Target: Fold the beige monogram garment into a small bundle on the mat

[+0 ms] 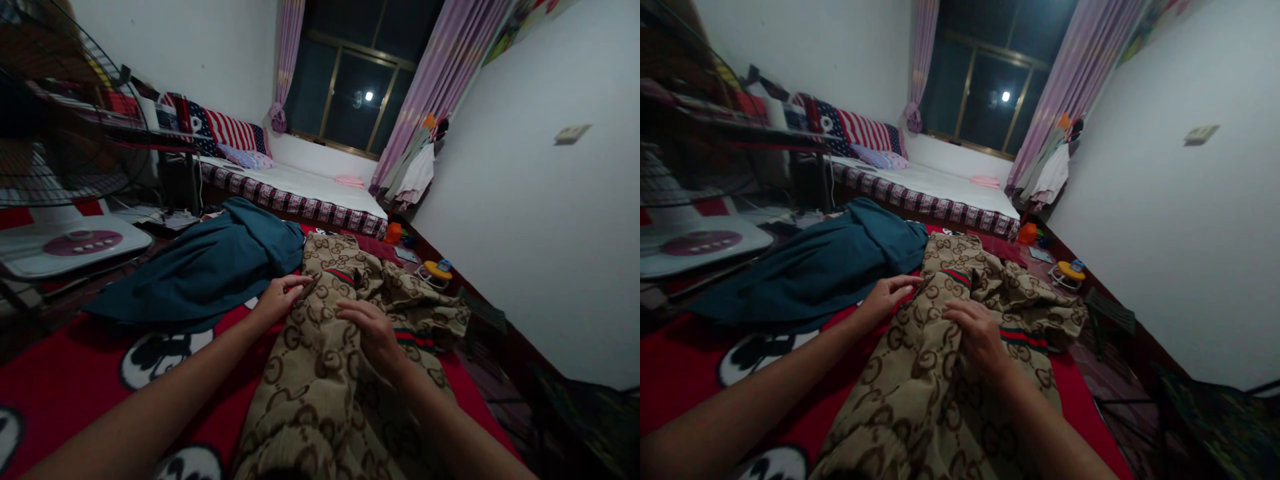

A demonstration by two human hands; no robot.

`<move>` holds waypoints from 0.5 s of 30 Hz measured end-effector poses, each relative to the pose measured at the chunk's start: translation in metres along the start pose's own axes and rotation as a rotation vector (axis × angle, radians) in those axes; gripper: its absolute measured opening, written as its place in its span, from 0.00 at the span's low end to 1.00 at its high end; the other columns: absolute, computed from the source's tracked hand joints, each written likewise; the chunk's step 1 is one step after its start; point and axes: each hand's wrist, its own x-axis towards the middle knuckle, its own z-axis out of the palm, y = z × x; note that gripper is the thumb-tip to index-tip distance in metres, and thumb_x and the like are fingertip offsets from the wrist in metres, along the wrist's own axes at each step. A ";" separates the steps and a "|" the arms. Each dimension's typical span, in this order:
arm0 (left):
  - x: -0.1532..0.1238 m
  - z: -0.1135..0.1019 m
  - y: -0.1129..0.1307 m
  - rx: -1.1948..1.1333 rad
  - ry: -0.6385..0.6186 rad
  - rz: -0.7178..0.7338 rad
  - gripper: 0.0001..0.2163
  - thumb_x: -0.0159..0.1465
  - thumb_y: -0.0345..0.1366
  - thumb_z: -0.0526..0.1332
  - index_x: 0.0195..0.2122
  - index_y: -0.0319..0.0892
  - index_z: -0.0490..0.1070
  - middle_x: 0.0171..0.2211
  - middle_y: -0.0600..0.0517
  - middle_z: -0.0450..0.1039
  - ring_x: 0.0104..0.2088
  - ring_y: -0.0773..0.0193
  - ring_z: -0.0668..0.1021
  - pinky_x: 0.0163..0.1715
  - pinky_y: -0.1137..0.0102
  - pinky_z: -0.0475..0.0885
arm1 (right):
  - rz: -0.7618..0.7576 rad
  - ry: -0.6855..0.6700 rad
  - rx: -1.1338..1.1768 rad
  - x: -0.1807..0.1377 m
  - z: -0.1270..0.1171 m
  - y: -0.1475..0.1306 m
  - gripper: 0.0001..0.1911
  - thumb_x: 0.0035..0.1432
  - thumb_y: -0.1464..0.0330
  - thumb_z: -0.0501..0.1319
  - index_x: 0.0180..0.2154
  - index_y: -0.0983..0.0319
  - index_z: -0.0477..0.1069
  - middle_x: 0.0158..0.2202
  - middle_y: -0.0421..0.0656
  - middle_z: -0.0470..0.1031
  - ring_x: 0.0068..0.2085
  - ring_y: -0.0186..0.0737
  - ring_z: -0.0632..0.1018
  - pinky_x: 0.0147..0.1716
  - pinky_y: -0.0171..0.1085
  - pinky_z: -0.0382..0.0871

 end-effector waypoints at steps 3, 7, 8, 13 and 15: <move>0.016 -0.001 0.021 -0.009 0.040 0.044 0.15 0.58 0.36 0.56 0.41 0.36 0.77 0.42 0.46 0.79 0.46 0.56 0.78 0.52 0.62 0.68 | 0.229 0.169 0.215 0.001 -0.017 -0.008 0.16 0.56 0.67 0.53 0.43 0.56 0.74 0.53 0.45 0.73 0.54 0.49 0.72 0.53 0.47 0.66; 0.047 0.024 0.036 0.121 -0.016 0.101 0.17 0.60 0.33 0.53 0.46 0.35 0.75 0.46 0.45 0.77 0.47 0.57 0.77 0.52 0.65 0.69 | 0.219 -0.061 0.298 -0.016 -0.002 -0.013 0.18 0.53 0.68 0.54 0.44 0.57 0.74 0.52 0.44 0.75 0.54 0.48 0.73 0.54 0.46 0.66; 0.053 0.034 0.035 0.227 -0.063 0.106 0.18 0.61 0.33 0.52 0.49 0.34 0.74 0.48 0.44 0.76 0.49 0.57 0.76 0.52 0.65 0.68 | 0.196 -0.162 0.275 -0.019 0.005 -0.013 0.20 0.52 0.70 0.53 0.45 0.57 0.74 0.53 0.44 0.74 0.55 0.47 0.73 0.55 0.46 0.65; 0.054 0.082 0.001 0.680 -0.151 0.061 0.24 0.61 0.38 0.58 0.57 0.34 0.66 0.60 0.36 0.62 0.61 0.42 0.62 0.60 0.47 0.53 | 0.206 -0.370 0.270 -0.011 0.013 0.004 0.22 0.42 0.77 0.51 0.37 0.58 0.77 0.44 0.42 0.80 0.48 0.42 0.78 0.49 0.40 0.69; 0.044 0.089 -0.020 0.839 -0.130 0.041 0.26 0.61 0.42 0.58 0.60 0.37 0.63 0.63 0.37 0.57 0.64 0.41 0.56 0.60 0.42 0.44 | 0.259 -0.232 0.225 0.000 0.000 0.029 0.20 0.41 0.78 0.50 0.31 0.58 0.75 0.38 0.40 0.80 0.42 0.40 0.79 0.45 0.38 0.71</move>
